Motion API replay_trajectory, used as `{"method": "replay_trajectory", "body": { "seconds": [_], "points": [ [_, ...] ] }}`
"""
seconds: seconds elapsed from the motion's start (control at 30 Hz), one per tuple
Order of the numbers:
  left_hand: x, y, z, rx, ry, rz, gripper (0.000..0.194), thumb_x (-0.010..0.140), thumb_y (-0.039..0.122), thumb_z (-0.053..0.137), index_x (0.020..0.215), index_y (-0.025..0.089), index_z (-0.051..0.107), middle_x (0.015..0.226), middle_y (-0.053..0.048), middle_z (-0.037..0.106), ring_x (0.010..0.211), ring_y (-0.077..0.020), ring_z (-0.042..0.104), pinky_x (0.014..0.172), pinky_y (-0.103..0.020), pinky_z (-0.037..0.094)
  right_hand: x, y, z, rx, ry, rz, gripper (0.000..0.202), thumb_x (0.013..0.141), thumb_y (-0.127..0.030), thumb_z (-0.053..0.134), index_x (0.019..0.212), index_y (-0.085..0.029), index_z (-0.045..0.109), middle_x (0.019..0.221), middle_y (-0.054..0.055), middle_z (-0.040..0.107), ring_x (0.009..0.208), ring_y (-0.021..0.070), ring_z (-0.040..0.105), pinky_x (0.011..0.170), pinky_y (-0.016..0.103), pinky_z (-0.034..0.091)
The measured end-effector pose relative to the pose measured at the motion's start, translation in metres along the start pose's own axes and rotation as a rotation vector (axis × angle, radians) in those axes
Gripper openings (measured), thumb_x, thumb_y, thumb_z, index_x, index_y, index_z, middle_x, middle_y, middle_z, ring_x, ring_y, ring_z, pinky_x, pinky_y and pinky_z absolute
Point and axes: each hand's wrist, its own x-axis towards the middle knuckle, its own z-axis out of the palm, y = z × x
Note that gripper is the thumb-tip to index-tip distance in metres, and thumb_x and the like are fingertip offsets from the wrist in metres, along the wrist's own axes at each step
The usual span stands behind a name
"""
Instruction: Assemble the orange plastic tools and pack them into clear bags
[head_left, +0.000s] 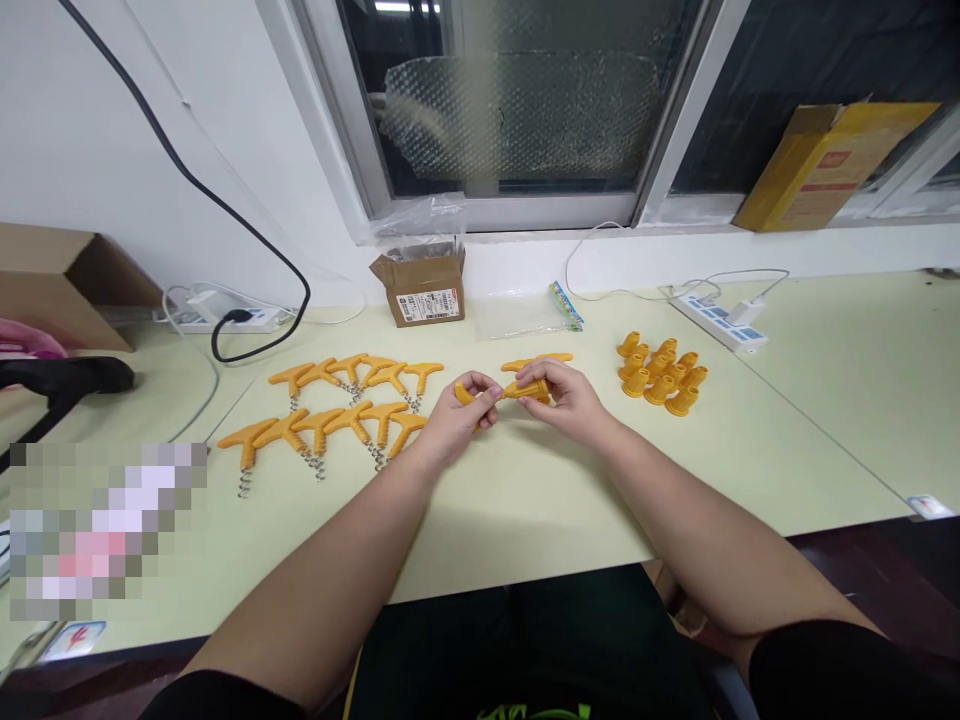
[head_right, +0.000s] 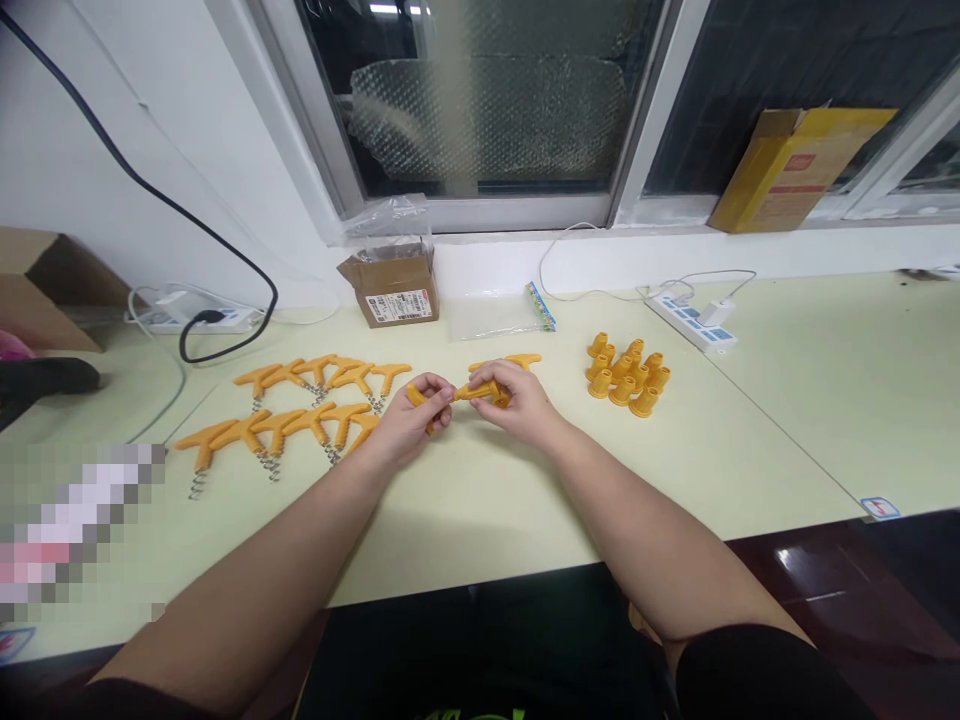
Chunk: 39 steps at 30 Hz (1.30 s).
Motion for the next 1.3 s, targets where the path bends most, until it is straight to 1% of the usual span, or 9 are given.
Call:
{"method": "replay_trajectory", "body": {
  "seconds": [0.13,0.3,0.5,0.6,0.7,0.77,1.07,1.2,1.3],
  "points": [
    [-0.002,0.004,-0.004,0.127,-0.013,0.030,0.038,0.068,0.041,0.092,0.090,0.019,0.070,0.073,0.001,0.066,0.055,-0.0082,0.052,0.054,-0.024,0.038,0.000,0.000,-0.002,0.150,-0.050,0.118,0.020,0.086,-0.035,0.076,0.100,-0.023,0.068,0.105,0.007,0.071,0.099,0.0235,0.069,0.088,0.041,0.056],
    [-0.005,0.010,-0.003,0.330,-0.009,0.127,0.032,0.067,0.037,0.092,0.085,0.019,0.073,0.076,-0.002,0.070,0.071,-0.0159,0.061,0.067,-0.028,0.045,0.002,-0.002,-0.002,0.305,-0.112,0.393,0.033,0.082,-0.049,0.079,0.092,-0.022,0.064,0.077,0.001,0.068,0.062,0.0169,0.066,0.062,0.035,0.059],
    [-0.013,0.015,0.002,0.446,-0.080,0.294,0.020,0.073,0.032,0.088,0.083,0.020,0.077,0.091,-0.007,0.074,0.083,-0.0194,0.065,0.076,-0.031,0.048,0.002,-0.006,0.001,0.280,-0.220,0.668,0.040,0.092,-0.064,0.059,0.087,-0.024,0.054,0.057,-0.004,0.059,0.040,0.0120,0.052,0.035,0.023,0.040],
    [-0.012,0.015,0.002,0.338,-0.069,0.236,0.022,0.071,0.031,0.090,0.081,0.018,0.076,0.095,-0.009,0.075,0.089,-0.0212,0.067,0.083,-0.033,0.050,0.001,-0.008,-0.004,0.280,-0.219,0.557,0.033,0.093,-0.057,0.061,0.097,-0.025,0.055,0.076,-0.001,0.066,0.053,0.0138,0.060,0.041,0.024,0.045],
    [-0.008,0.012,-0.001,0.227,0.003,0.181,0.028,0.066,0.031,0.094,0.075,0.017,0.071,0.093,-0.010,0.076,0.090,-0.0217,0.069,0.086,-0.035,0.051,0.001,-0.007,-0.012,0.259,-0.203,0.357,0.034,0.086,-0.043,0.075,0.109,-0.026,0.056,0.109,0.004,0.067,0.081,0.0161,0.068,0.062,0.029,0.057],
    [-0.004,0.010,-0.004,0.207,0.038,0.176,0.032,0.063,0.032,0.095,0.072,0.017,0.068,0.091,-0.008,0.075,0.088,-0.0209,0.068,0.084,-0.034,0.052,0.002,-0.003,-0.016,0.241,-0.193,0.305,0.036,0.082,-0.038,0.079,0.109,-0.025,0.058,0.107,0.003,0.066,0.085,0.0160,0.067,0.071,0.031,0.058],
    [-0.004,0.009,-0.009,0.399,0.019,0.219,0.034,0.063,0.035,0.094,0.072,0.019,0.066,0.075,-0.001,0.066,0.071,-0.0151,0.058,0.068,-0.028,0.045,0.005,-0.005,-0.010,0.501,-0.233,0.804,0.046,0.088,-0.067,0.066,0.083,-0.022,0.057,0.057,-0.001,0.065,0.043,0.0122,0.058,0.041,0.023,0.046],
    [-0.002,0.008,-0.010,0.335,0.014,0.175,0.038,0.063,0.035,0.094,0.074,0.019,0.061,0.073,0.000,0.064,0.068,-0.0141,0.056,0.066,-0.027,0.044,0.006,-0.016,-0.012,0.639,-0.243,0.717,0.044,0.083,-0.060,0.075,0.101,-0.024,0.057,0.083,0.004,0.075,0.060,0.0167,0.070,0.054,0.029,0.057],
    [0.001,0.007,-0.011,0.251,0.004,0.200,0.045,0.063,0.029,0.095,0.092,0.021,0.062,0.092,-0.003,0.068,0.085,-0.0172,0.063,0.078,-0.029,0.048,0.005,-0.016,-0.013,0.637,-0.268,0.612,0.042,0.085,-0.055,0.075,0.107,-0.025,0.054,0.088,0.003,0.074,0.066,0.0175,0.069,0.063,0.034,0.058]
  ]
}}
